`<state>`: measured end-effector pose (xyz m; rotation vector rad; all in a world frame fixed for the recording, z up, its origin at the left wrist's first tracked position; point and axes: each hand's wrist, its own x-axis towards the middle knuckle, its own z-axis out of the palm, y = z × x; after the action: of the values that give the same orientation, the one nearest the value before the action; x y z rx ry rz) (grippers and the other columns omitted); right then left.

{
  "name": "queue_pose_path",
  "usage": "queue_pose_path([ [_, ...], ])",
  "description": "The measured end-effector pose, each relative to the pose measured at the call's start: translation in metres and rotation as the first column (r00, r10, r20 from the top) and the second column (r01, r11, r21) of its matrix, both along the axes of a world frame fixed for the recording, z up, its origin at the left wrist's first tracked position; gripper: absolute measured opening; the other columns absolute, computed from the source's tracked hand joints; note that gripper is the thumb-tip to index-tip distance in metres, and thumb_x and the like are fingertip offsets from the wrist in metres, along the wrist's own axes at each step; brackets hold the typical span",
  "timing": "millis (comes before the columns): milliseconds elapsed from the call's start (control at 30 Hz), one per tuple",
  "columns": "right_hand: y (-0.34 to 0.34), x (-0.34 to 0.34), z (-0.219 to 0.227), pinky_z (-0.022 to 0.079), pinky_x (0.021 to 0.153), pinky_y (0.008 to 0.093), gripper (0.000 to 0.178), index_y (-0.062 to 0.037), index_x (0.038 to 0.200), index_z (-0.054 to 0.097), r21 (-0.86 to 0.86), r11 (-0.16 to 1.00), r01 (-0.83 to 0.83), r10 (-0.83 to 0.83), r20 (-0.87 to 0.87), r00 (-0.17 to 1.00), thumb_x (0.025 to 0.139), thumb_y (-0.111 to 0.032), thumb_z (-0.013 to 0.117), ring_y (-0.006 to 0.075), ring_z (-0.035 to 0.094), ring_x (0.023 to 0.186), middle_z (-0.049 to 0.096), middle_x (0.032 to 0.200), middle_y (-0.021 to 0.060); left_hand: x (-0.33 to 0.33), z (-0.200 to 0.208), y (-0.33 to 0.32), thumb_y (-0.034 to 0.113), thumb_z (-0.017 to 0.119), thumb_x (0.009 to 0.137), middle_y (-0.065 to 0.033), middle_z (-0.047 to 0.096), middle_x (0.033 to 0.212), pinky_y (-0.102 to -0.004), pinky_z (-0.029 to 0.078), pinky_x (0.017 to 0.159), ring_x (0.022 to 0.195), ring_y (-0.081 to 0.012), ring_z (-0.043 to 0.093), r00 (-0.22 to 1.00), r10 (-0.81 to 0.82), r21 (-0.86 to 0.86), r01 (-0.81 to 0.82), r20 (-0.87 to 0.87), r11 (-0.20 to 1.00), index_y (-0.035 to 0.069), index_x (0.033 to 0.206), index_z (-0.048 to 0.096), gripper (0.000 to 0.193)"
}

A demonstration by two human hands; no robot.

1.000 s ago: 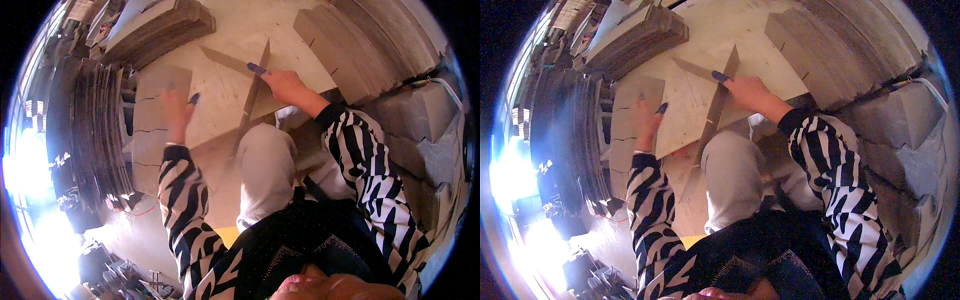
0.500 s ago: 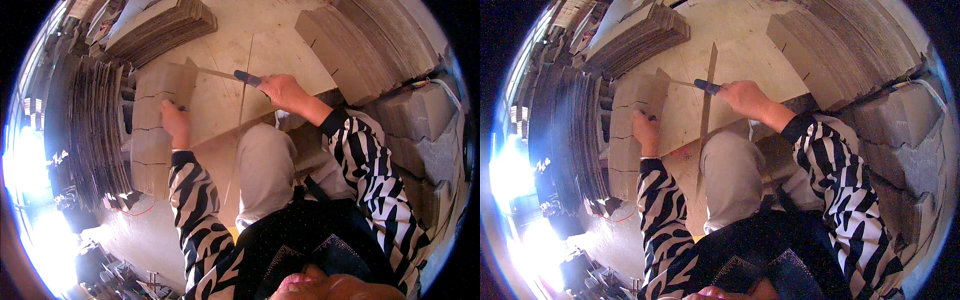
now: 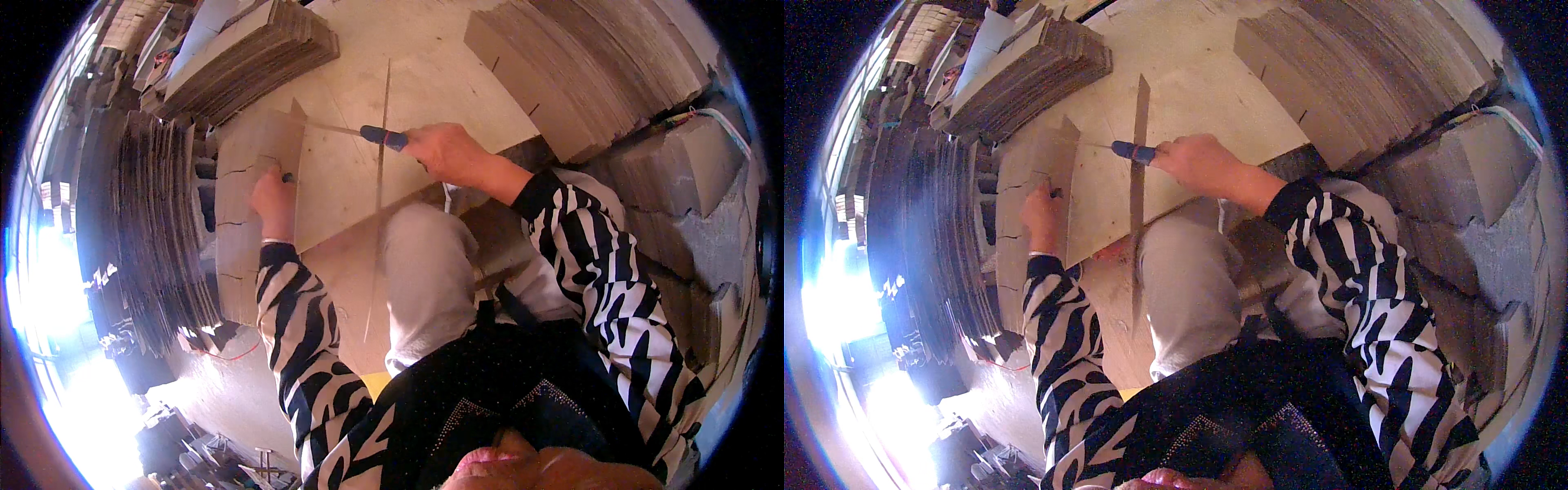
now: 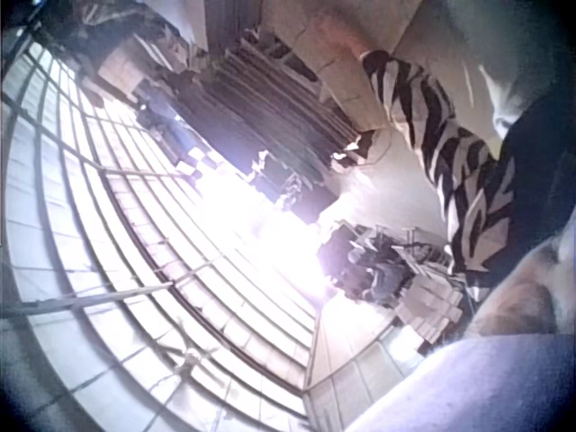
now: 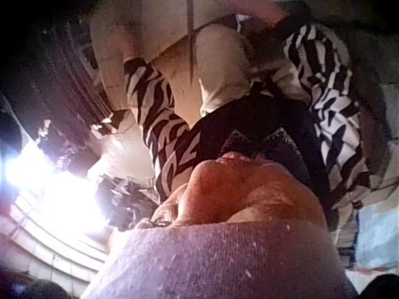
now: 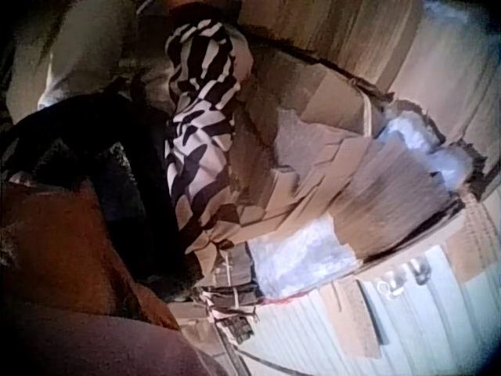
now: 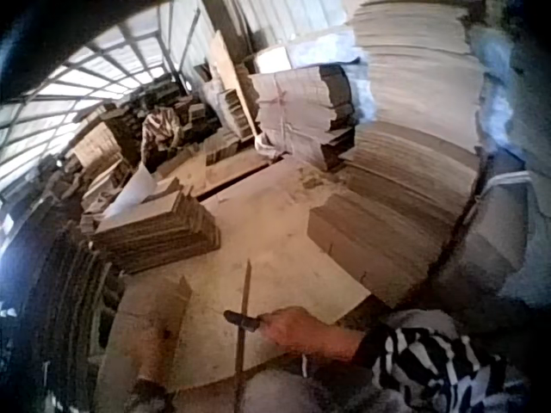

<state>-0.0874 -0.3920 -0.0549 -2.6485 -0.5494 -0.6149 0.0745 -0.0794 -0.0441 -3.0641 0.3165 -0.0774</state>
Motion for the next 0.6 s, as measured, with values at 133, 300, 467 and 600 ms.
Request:
queue_pose_path([
  [133, 0.03, 0.013, 0.018, 0.05, 0.063, 0.0434, 0.035, -0.0102, 0.106, 0.058, 0.056, 0.994, -0.091, 0.088, 0.061, 0.994, 0.071, -0.002, 0.058, 0.0311, 0.061, 0.08, 0.06, 0.089, 0.0095, 0.034, -0.04, 0.091, 0.009, 0.052, 0.088, -0.0132, 0.066, 0.102, -0.0387, 0.051, 0.077, 0.085, -0.0308, 0.064, 0.85, -0.444, -0.047, 0.475, 0.285, 0.879, 0.006, 0.105, 0.065, 0.022],
  [300, 0.011, 0.011, -0.012, 0.053, 0.062, 0.0447, 0.027, -0.0113, 0.106, 0.059, -0.086, 0.996, -0.012, 0.007, -0.059, 0.998, 0.08, -0.008, 0.057, 0.031, 0.065, 0.077, 0.061, 0.084, 0.01, -0.009, -0.071, -0.007, 0.003, 0.042, 0.088, -0.0105, 0.067, 0.093, -0.0292, 0.05, 0.07, 0.08, -0.02, 0.062, 0.905, -0.229, -0.888, -0.254, -0.357, 0.382, -0.001, 0.11, 0.064, 0.031],
  [467, 0.002, 0.008, 0.0, 0.052, 0.061, 0.0464, 0.03, -0.0143, 0.109, 0.058, -0.113, 0.993, 0.036, -0.052, -0.147, 0.988, 0.08, -0.007, 0.057, 0.0331, 0.066, 0.077, 0.062, 0.083, 0.0106, 0.009, -0.051, -0.009, 0.003, 0.044, 0.087, -0.005, 0.066, 0.095, -0.0275, 0.047, 0.066, 0.077, -0.014, 0.058, 0.913, -0.217, -0.829, -0.188, -0.345, 0.527, 0.001, 0.114, 0.063, 0.033],
  [600, 0.022, 0.033, -0.013, 0.051, 0.062, 0.0476, 0.03, -0.0147, 0.11, 0.058, -0.093, 0.995, 0.043, -0.072, -0.343, 0.937, 0.081, -0.007, 0.056, 0.0339, 0.066, 0.082, 0.064, 0.087, 0.0123, 0.005, -0.021, 0.009, 0.006, 0.05, 0.089, -0.0033, 0.066, 0.095, -0.027, 0.047, 0.072, 0.082, -0.0149, 0.06, 0.891, -0.204, -0.764, -0.206, -0.405, 0.612, 0.0, 0.12, 0.06, 0.032],
])
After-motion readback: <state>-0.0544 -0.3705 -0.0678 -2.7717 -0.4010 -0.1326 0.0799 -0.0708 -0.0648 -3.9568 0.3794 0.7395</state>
